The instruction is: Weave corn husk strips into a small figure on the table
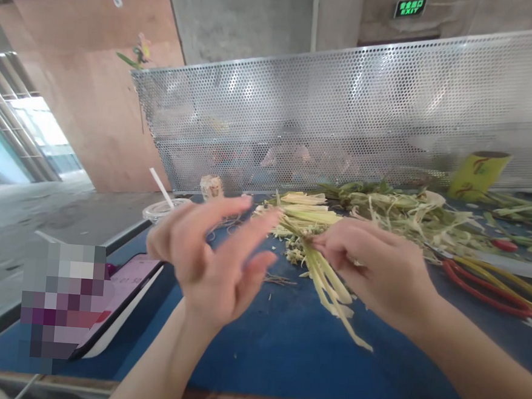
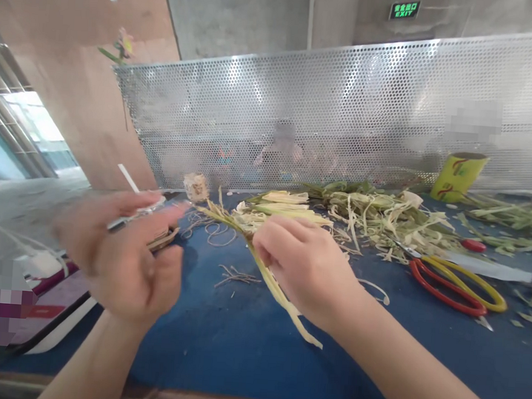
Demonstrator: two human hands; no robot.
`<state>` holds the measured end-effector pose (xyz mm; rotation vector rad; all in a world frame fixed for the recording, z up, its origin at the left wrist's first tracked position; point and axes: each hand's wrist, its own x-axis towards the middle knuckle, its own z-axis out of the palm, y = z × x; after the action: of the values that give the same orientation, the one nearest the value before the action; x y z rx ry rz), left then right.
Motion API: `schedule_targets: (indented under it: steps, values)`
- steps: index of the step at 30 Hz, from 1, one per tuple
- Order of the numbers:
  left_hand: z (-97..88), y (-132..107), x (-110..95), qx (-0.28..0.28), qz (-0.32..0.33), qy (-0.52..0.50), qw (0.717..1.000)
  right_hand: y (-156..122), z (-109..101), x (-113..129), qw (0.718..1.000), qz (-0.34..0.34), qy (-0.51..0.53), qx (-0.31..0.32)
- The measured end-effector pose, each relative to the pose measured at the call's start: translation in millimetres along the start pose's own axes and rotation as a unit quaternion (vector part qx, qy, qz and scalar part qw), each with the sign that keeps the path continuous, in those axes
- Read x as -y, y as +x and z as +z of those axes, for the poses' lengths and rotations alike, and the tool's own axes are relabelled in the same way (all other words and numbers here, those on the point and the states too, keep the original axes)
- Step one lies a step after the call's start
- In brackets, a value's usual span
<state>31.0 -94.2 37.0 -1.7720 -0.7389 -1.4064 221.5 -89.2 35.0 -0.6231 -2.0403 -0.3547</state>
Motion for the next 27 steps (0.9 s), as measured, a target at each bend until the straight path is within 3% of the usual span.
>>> schedule_targets:
  steps: [2,5,9,15,17,21,23,27]
  values:
    - [2.4,0,0,0.086,0.099,0.020,0.991,-2,2,-1,0.999,-0.015,-0.034,0.020]
    - [5.1,1,3,0.186,0.130,-0.033,0.973,-3,2,-1,0.997,-0.035,-0.059,0.028]
    - [2.2,8,6,0.247,0.052,-0.088,0.964,1,0,-1,0.997,-0.037,-0.072,0.019]
    - [-4.1,22,5,0.349,-0.073,-0.170,0.919,14,-4,-2,0.989,-0.063,-0.127,0.030]
    - [-4.8,21,8,0.394,-0.127,-0.217,0.884,15,-3,-3,0.988,-0.072,-0.126,0.057]
    - [-1.5,9,14,0.490,-0.232,-0.292,0.788,4,6,-10,0.986,-0.071,-0.090,0.118]
    - [3.3,2,15,0.518,-0.250,-0.301,0.761,-4,11,-14,0.985,-0.069,-0.075,0.137]
    - [17.3,-8,13,0.521,-0.184,-0.258,0.792,-15,20,-19,0.983,-0.051,-0.050,0.171]
